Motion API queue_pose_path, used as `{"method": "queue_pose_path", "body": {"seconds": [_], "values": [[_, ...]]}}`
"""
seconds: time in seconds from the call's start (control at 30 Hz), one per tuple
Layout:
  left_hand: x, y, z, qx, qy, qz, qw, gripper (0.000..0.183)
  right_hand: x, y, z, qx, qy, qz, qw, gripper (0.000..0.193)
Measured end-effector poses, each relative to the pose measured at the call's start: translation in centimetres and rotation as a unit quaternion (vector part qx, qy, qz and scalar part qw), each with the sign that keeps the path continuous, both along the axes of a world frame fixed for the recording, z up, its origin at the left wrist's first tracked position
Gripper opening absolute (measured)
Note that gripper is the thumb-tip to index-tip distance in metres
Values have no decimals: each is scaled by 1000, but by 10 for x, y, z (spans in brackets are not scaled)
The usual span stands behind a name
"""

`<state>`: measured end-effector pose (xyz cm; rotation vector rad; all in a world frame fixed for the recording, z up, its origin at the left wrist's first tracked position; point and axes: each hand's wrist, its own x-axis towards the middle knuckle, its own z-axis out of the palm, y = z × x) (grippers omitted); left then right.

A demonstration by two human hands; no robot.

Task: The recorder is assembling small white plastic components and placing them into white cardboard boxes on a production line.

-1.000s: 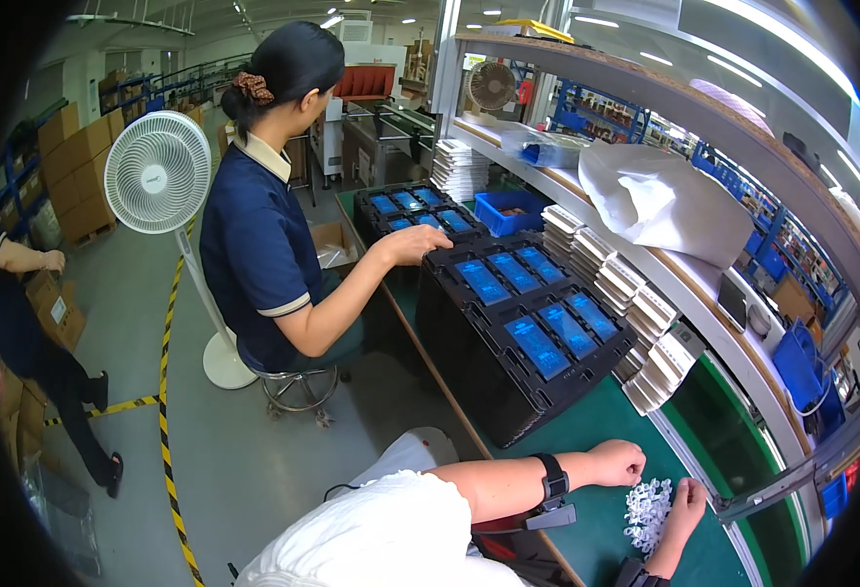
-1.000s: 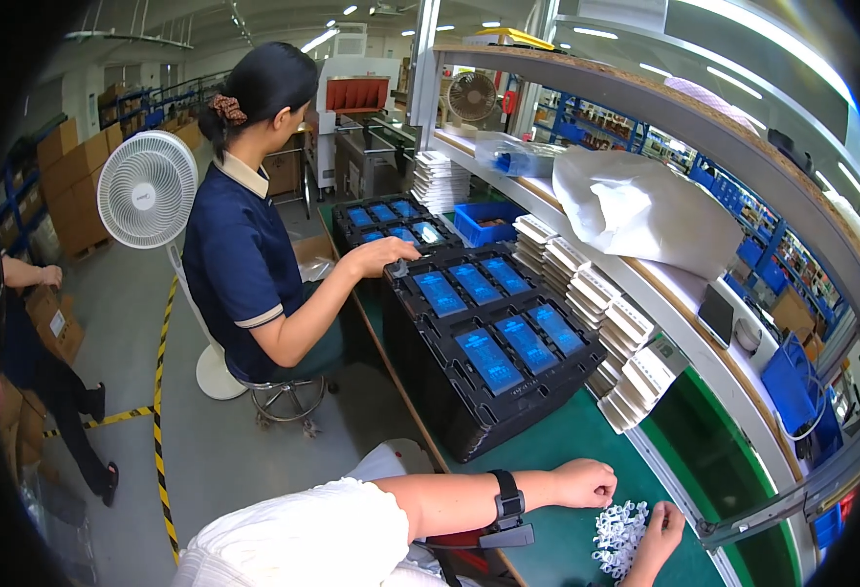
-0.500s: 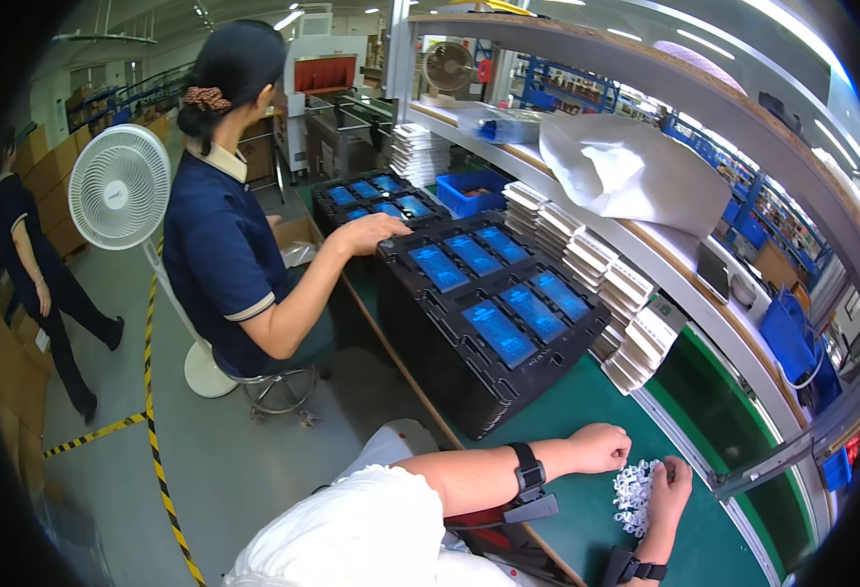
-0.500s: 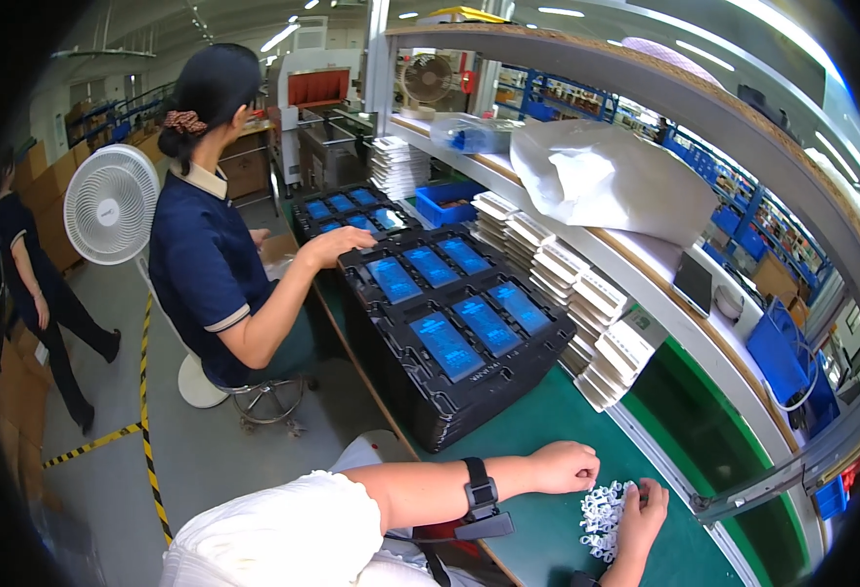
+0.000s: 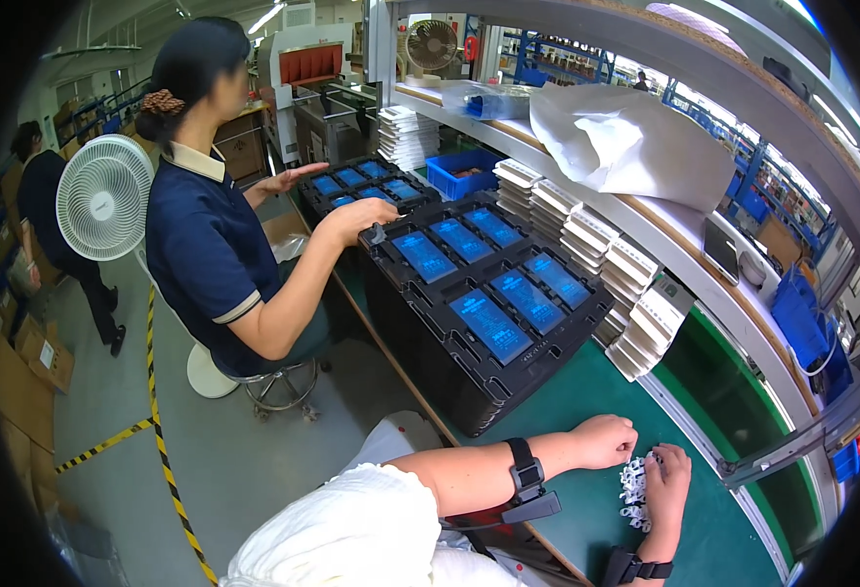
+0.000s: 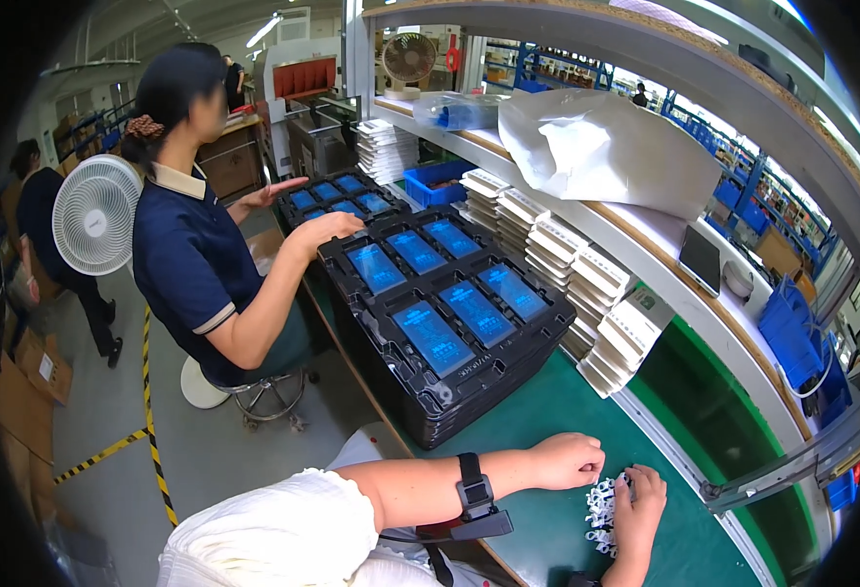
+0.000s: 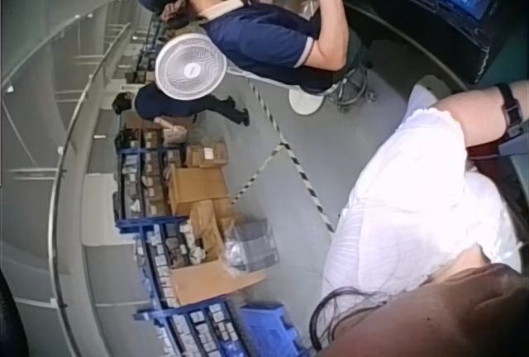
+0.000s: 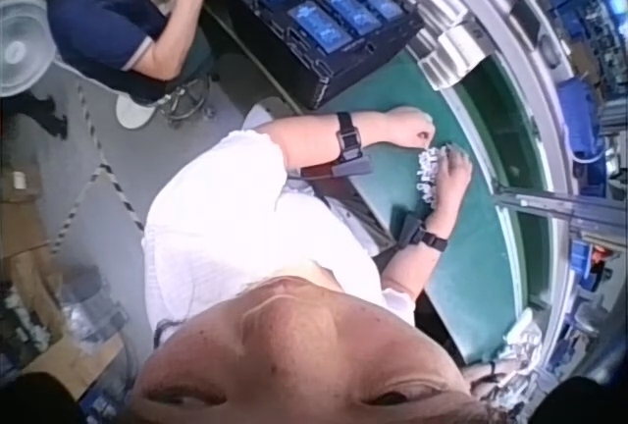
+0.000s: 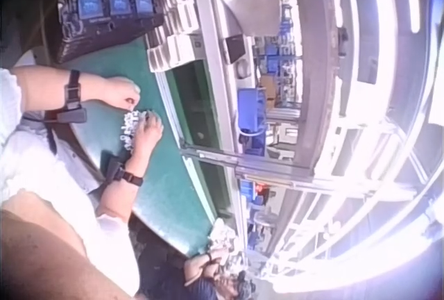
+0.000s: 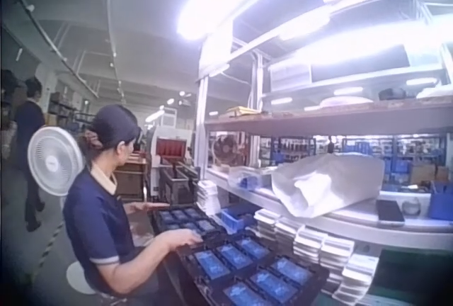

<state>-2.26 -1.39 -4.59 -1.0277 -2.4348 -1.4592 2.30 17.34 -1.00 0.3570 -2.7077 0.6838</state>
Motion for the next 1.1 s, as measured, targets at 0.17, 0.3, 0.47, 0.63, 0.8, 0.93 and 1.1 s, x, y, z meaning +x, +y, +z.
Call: {"method": "queue_pose_path", "body": {"seconds": [0.17, 0.3, 0.47, 0.63, 0.8, 0.93, 1.1], "values": [[1, -1, 4, -1, -10, -4, 1000, 10, 0, 2, 5, -17, -31, 2, 999, 22], [1, -1, 3, -7, -2, -3, 1000, 10, 2, -8, 7, -61, -26, -25, 997, 26], [2, -1, 1, 2, -1, -4, 1000, 11, 6, -15, 11, -17, -15, 11, 1000, 32], [3, -1, 4, -8, -3, -4, 1000, 10, 7, -13, 11, -3, -42, 4, 999, 28], [3, -2, 5, -12, -10, -6, 1000, 10, 6, -9, 9, -20, -44, 1, 999, 23], [3, -3, 6, -17, -18, -15, 1000, 11, 3, -8, 8, -81, -37, 7, 996, 23], [3, -5, 8, -18, -27, -19, 999, 11, 2, -10, 12, -113, -19, 2, 993, 24]]}}
